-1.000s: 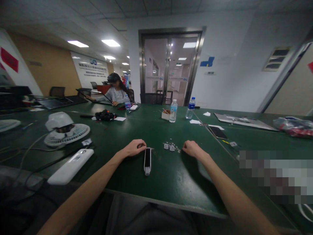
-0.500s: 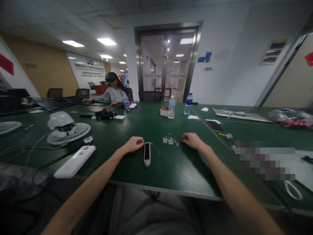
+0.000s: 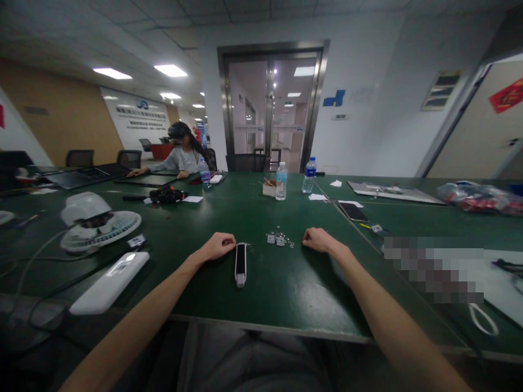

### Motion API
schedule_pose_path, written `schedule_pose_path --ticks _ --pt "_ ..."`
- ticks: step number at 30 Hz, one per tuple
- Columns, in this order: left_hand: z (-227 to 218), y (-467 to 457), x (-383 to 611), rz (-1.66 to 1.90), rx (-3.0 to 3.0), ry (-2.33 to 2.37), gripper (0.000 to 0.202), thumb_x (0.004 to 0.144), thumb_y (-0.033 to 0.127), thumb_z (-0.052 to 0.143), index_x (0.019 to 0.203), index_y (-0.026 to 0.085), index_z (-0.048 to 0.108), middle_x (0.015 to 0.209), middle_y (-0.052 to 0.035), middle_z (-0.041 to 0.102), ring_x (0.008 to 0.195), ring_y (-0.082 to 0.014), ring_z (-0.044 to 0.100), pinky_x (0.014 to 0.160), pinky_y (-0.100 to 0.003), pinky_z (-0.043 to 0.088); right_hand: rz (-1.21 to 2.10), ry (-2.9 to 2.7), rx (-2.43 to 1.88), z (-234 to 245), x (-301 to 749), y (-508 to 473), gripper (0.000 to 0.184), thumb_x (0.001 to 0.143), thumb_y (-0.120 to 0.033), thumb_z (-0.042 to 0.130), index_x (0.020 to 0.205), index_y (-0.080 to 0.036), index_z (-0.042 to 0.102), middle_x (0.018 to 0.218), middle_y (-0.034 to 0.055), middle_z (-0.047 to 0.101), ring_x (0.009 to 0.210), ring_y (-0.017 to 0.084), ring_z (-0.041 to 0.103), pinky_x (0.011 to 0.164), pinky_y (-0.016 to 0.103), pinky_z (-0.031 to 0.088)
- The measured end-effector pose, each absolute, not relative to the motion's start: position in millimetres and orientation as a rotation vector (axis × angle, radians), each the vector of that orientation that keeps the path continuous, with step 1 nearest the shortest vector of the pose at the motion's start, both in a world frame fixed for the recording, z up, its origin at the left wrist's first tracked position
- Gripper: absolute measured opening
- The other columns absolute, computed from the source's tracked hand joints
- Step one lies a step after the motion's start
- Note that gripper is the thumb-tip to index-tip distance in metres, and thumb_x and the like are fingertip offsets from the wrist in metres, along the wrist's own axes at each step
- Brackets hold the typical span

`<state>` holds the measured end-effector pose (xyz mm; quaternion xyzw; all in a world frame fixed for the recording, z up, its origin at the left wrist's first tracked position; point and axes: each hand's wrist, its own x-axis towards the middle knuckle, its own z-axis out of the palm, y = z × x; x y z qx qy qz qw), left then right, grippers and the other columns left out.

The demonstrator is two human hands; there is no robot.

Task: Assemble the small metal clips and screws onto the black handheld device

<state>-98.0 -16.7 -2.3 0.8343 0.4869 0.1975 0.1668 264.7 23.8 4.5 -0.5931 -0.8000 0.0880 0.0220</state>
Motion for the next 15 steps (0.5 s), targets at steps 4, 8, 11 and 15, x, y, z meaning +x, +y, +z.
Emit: schedule_pose_path --ticks 4,8,11,15 --pt "-1.9 -16.9 -97.6 0.558 2.393 1.384 0.021 0.081 0.027 0.049 0.082 0.014 0.066 0.077 -0.0029 0.062 0.068 -0.0143 0.054 0.063 -0.024 0.043 0.234 -2.506 -1.888 5.4 256.0 21.0 0.025 0.081 -0.031 0.053 0.084 -0.014 0.071 0.087 0.0118 0.07 0.081 0.022 0.065 0.067 0.026 0.044" --pt "-2.9 -17.8 -96.6 0.569 2.411 1.387 0.02 0.081 0.026 0.049 0.082 0.014 0.065 0.076 -0.0028 0.062 0.067 -0.0142 0.054 0.063 -0.024 0.043 0.028 -2.488 -1.957 2.1 246.6 21.0 0.034 0.085 -0.033 0.045 0.08 -0.009 0.07 0.088 0.0206 0.067 0.083 0.028 0.065 0.069 0.031 0.043" --pt "-1.8 -22.4 -92.2 0.549 2.411 1.378 0.021 0.082 0.027 0.049 0.083 0.014 0.065 0.075 -0.0028 0.062 0.066 -0.0143 0.055 0.061 -0.024 0.042 -0.001 -2.424 -1.811 -1.4 231.6 18.7 0.028 0.087 -0.027 0.044 0.084 -0.009 0.066 0.09 0.0186 0.066 0.083 0.025 0.063 0.07 0.029 0.042" --pt "-1.2 -30.4 -81.7 0.524 2.459 1.346 0.021 0.082 0.028 0.049 0.081 0.015 0.065 0.072 -0.0022 0.062 0.063 -0.0136 0.054 0.059 -0.023 0.04 0.08 -2.346 -1.424 -8.3 191.6 6.3 0.02 0.088 -0.023 0.044 0.085 -0.013 0.061 0.087 0.0105 0.065 0.077 0.017 0.059 0.069 0.025 0.04"
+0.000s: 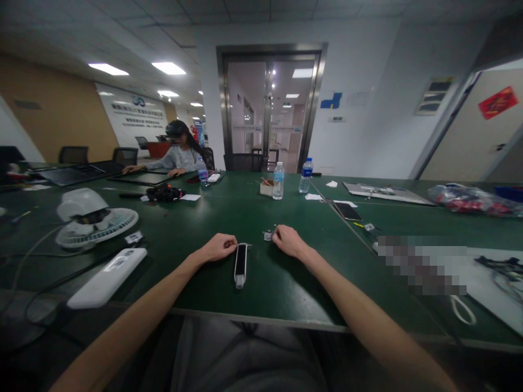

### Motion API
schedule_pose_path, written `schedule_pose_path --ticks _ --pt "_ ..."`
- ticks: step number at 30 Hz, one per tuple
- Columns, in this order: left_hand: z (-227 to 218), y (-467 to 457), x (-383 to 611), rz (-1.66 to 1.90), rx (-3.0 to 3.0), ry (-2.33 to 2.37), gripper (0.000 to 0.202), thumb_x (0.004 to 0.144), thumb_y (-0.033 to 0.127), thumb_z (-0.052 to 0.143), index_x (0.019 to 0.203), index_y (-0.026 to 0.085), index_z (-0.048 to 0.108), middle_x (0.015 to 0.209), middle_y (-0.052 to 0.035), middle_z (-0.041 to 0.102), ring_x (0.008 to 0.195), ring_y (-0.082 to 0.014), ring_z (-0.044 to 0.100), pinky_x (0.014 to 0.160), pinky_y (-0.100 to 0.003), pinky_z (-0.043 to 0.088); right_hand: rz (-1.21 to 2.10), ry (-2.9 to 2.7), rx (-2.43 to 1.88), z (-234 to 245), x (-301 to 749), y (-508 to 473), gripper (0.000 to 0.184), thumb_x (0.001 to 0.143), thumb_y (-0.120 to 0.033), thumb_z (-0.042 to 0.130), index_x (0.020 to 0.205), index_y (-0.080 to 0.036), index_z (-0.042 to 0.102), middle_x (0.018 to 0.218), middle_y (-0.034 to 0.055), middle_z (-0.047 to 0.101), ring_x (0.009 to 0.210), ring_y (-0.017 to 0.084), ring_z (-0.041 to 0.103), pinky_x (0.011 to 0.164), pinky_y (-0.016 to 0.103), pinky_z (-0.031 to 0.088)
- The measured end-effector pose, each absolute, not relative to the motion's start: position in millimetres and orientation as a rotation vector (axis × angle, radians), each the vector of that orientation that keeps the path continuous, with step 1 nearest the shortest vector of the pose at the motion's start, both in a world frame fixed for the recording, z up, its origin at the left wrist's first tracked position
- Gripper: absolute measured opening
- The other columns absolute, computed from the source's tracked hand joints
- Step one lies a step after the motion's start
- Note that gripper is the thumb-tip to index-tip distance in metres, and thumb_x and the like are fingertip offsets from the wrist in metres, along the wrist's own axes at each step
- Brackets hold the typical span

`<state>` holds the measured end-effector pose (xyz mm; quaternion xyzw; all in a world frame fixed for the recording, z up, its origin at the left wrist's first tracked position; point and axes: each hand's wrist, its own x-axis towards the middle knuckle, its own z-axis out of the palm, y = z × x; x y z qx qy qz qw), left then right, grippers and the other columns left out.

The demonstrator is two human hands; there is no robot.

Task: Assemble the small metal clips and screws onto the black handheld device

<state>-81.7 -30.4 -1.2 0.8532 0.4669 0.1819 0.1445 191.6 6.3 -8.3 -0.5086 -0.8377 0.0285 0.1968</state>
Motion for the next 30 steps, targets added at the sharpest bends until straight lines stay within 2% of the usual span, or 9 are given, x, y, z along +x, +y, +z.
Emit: schedule_pose_path --ticks 5,12,23,30 --pt "-6.1 -32.4 -74.0 0.557 2.522 1.331 0.02 0.081 0.028 0.048 0.077 0.015 0.063 0.067 -0.0012 0.061 0.06 -0.0124 0.052 0.057 -0.021 0.038 0.177 -2.345 -1.236 -14.6 147.1 -12.2 0.014 0.084 -0.018 0.048 0.079 -0.014 0.061 0.08 0.0062 0.065 0.071 0.014 0.057 0.067 0.024 0.041" --pt "-6.0 -30.9 -76.4 0.526 2.548 1.318 0.023 0.083 0.031 0.047 0.077 0.015 0.063 0.068 -0.0014 0.061 0.06 -0.0126 0.052 0.057 -0.022 0.037 0.352 -2.277 -1.124 -10.5 150.4 -25.5 0.014 0.081 -0.018 0.051 0.075 -0.015 0.063 0.07 0.002 0.064 0.062 0.011 0.056 0.06 0.022 0.04" --pt "-1.4 -31.0 -75.9 0.471 2.531 1.292 0.025 0.083 0.032 0.046 0.078 0.015 0.063 0.071 -0.0024 0.061 0.062 -0.0131 0.052 0.059 -0.023 0.039 0.342 -2.261 -1.126 -13.3 146.6 -29.3 0.01 0.078 -0.017 0.054 0.074 -0.016 0.062 0.068 0.0017 0.063 0.061 0.012 0.056 0.059 0.023 0.041" --pt "1.8 -33.2 -75.0 0.468 2.507 1.291 0.023 0.083 0.031 0.048 0.078 0.015 0.064 0.071 -0.0021 0.061 0.062 -0.0128 0.052 0.058 -0.022 0.039 0.506 -2.225 -1.086 -11.3 150.9 -31.4 0.01 0.077 -0.019 0.055 0.075 -0.016 0.063 0.069 0.0004 0.063 0.061 0.011 0.055 0.058 0.022 0.042"
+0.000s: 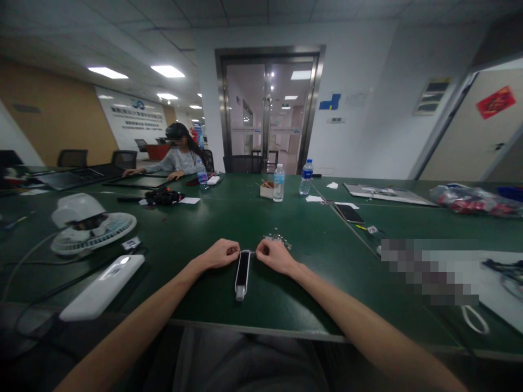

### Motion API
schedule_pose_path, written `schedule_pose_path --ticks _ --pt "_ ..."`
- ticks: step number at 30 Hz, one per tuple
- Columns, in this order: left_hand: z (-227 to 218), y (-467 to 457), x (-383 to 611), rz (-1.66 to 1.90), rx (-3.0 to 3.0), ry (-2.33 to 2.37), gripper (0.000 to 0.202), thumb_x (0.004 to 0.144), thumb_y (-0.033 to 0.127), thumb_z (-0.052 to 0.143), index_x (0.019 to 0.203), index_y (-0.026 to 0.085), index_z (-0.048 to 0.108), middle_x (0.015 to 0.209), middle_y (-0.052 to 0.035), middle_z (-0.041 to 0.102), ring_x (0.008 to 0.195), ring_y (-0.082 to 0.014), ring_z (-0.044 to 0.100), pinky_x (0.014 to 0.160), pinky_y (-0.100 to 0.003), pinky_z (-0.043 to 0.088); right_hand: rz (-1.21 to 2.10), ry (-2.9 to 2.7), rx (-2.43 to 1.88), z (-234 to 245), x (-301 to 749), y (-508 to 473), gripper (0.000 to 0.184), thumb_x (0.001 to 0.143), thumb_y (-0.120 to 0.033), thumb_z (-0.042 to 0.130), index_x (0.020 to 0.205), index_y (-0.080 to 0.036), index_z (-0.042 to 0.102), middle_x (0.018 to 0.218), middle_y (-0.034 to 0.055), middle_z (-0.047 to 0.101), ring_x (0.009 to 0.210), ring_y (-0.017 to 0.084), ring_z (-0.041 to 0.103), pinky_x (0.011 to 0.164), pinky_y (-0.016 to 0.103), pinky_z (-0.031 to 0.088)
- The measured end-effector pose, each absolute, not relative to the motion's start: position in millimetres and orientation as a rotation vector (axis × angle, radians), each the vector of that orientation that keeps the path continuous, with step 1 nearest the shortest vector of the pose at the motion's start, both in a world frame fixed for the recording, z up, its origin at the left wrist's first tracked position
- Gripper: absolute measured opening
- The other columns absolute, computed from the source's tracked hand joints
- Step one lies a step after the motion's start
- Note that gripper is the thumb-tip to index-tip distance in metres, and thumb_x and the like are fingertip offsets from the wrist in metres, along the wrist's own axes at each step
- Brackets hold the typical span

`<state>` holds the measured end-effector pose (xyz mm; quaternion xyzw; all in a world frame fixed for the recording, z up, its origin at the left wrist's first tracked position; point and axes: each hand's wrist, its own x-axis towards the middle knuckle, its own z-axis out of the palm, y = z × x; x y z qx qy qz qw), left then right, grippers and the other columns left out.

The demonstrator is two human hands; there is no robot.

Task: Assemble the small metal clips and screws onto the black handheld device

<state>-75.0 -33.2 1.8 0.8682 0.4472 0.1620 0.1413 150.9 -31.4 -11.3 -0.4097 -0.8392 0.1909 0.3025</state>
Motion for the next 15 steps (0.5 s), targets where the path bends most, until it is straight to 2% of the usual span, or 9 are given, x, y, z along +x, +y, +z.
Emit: schedule_pose_path --ticks 5,10,15 --pt "-1.7 -31.2 -74.6 0.493 2.526 1.3 0.022 0.081 0.029 0.048 0.075 0.014 0.064 0.066 -0.0011 0.06 0.059 -0.012 0.05 0.056 -0.021 0.037 0.556 -2.184 -1.092 -12.4 150.6 -31.3 0.008 0.074 -0.02 0.057 0.075 -0.015 0.063 0.069 0.0003 0.064 0.06 0.011 0.056 0.057 0.022 0.044" --pt "-4.4 -30.6 -74.7 0.536 2.513 1.3 0.023 0.081 0.03 0.048 0.076 0.014 0.064 0.065 -0.0008 0.059 0.059 -0.0117 0.05 0.056 -0.021 0.037 0.647 -2.143 -1.016 -16.6 150.1 -29.6 0.015 0.074 -0.017 0.057 0.087 -0.015 0.064 0.075 0.0009 0.068 0.065 0.011 0.062 0.064 0.023 0.049" --pt "-5.2 -30.9 -75.5 0.545 2.506 1.299 0.023 0.081 0.03 0.048 0.076 0.014 0.064 0.065 -0.0006 0.059 0.06 -0.012 0.051 0.056 -0.021 0.037 0.584 -2.17 -0.984 -23.0 148.4 -25.5 0.012 0.076 -0.02 0.059 0.085 -0.016 0.066 0.074 0.0011 0.068 0.066 0.012 0.062 0.064 0.023 0.048"
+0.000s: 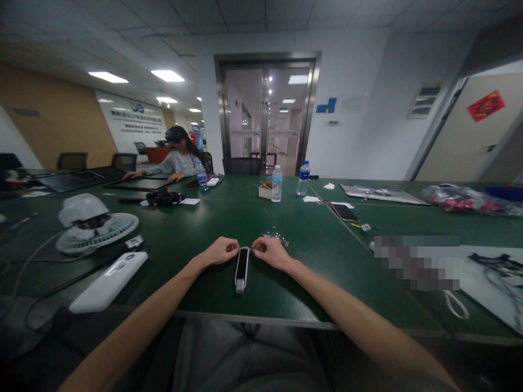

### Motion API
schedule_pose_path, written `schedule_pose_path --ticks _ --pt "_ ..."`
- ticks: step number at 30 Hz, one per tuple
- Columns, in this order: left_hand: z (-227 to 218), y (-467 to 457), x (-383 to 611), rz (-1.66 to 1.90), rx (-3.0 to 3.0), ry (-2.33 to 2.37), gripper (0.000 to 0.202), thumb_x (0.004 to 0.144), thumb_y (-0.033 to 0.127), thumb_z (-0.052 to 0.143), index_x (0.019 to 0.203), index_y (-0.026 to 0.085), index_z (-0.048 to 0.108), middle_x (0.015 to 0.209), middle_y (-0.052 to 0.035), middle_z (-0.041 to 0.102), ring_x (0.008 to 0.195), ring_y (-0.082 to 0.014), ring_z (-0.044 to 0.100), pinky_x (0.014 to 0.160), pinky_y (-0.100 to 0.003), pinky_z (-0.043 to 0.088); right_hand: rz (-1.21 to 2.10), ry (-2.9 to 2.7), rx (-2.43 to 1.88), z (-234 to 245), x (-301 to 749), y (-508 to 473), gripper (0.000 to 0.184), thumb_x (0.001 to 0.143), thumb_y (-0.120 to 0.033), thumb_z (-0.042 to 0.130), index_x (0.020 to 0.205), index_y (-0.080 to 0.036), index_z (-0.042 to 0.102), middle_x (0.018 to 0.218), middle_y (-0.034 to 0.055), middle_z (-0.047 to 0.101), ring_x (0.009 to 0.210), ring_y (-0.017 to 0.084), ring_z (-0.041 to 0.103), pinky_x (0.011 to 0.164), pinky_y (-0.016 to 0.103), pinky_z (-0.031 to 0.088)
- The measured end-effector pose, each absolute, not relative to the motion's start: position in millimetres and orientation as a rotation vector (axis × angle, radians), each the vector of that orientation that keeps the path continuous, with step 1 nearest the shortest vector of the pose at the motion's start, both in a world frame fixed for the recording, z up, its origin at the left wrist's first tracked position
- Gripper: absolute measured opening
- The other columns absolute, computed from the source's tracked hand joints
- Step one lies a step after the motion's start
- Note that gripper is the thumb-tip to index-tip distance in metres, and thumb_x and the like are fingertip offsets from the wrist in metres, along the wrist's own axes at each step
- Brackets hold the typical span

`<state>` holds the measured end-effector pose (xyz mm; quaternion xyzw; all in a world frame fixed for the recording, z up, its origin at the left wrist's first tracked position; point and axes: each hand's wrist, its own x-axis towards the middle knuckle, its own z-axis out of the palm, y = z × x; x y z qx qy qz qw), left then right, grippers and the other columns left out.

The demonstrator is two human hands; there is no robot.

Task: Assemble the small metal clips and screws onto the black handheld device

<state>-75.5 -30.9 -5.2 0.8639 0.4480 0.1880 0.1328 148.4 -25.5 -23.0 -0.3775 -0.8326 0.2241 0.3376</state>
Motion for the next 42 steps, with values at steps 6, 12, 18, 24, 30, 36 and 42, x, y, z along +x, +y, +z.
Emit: schedule_pose_path --ticks 6,12,18,24,30,36,42 --pt "-6.9 -30.0 -76.7 0.541 2.513 1.288 0.023 0.083 0.03 0.047 0.077 0.015 0.063 0.066 0.0 0.059 0.058 -0.0114 0.05 0.056 -0.021 0.036 0.512 -2.234 -0.894 -24.2 141.9 -23.4 0.018 0.082 -0.024 0.058 0.097 -0.017 0.064 0.087 0.0033 0.069 0.074 0.013 0.063 0.069 0.026 0.049" --pt "-4.0 -27.1 -75.3 0.483 2.514 1.343 0.024 0.083 0.032 0.046 0.079 0.016 0.063 0.067 -0.0011 0.06 0.058 -0.0125 0.051 0.056 -0.023 0.038 0.088 -2.344 -1.079 -8.6 168.9 -5.1 0.022 0.089 -0.029 0.05 0.099 -0.019 0.066 0.095 0.0066 0.067 0.089 0.017 0.059 0.084 0.032 0.043" --pt "-4.1 -23.7 -76.4 0.478 2.502 1.381 0.023 0.083 0.032 0.046 0.081 0.017 0.063 0.072 -0.0026 0.063 0.063 -0.0147 0.055 0.059 -0.024 0.04 -0.065 -2.411 -1.492 -12.4 206.4 24.6 0.029 0.09 -0.024 0.044 0.108 -0.021 0.067 0.109 0.009 0.062 0.102 0.019 0.054 0.088 0.028 0.039" --pt "-3.8 -25.1 -76.3 0.486 2.495 1.415 0.024 0.083 0.033 0.046 0.082 0.017 0.064 0.074 -0.0027 0.063 0.064 -0.0147 0.055 0.059 -0.023 0.041 -0.035 -2.418 -1.619 -12.0 208.1 30.0 0.027 0.088 -0.022 0.046 0.101 -0.019 0.069 0.101 0.0093 0.065 0.098 0.019 0.057 0.084 0.025 0.04" --pt "-6.2 -24.2 -77.2 0.515 2.498 1.396 0.026 0.084 0.033 0.045 0.083 0.016 0.065 0.073 -0.0028 0.063 0.063 -0.0143 0.055 0.059 -0.024 0.04 0.017 -2.379 -1.67 -9.9 209.3 26.8 0.02 0.086 -0.02 0.049 0.092 -0.015 0.067 0.093 0.0097 0.065 0.087 0.018 0.06 0.074 0.024 0.041" --pt "-5.9 -24.3 -77.7 0.511 2.478 1.38 0.025 0.084 0.032 0.045 0.085 0.015 0.064 0.073 -0.0029 0.063 0.064 -0.0147 0.056 0.06 -0.024 0.041 0.018 -2.337 -1.637 -14.7 214.0 30.1 0.024 0.084 -0.021 0.053 0.104 -0.013 0.062 0.097 0.011 0.063 0.09 0.018 0.058 0.077 0.025 0.041" --pt "-2.5 -24.7 -77.9 0.476 2.448 1.377 0.024 0.084 0.032 0.046 0.085 0.015 0.064 0.076 -0.0034 0.063 0.065 -0.0149 0.056 0.061 -0.024 0.041 0.151 -2.341 -1.752 -8.3 210.6 32.4 0.021 0.081 -0.021 0.054 0.093 -0.014 0.07 0.093 0.0089 0.068 0.087 0.018 0.062 0.072 0.023 0.041"
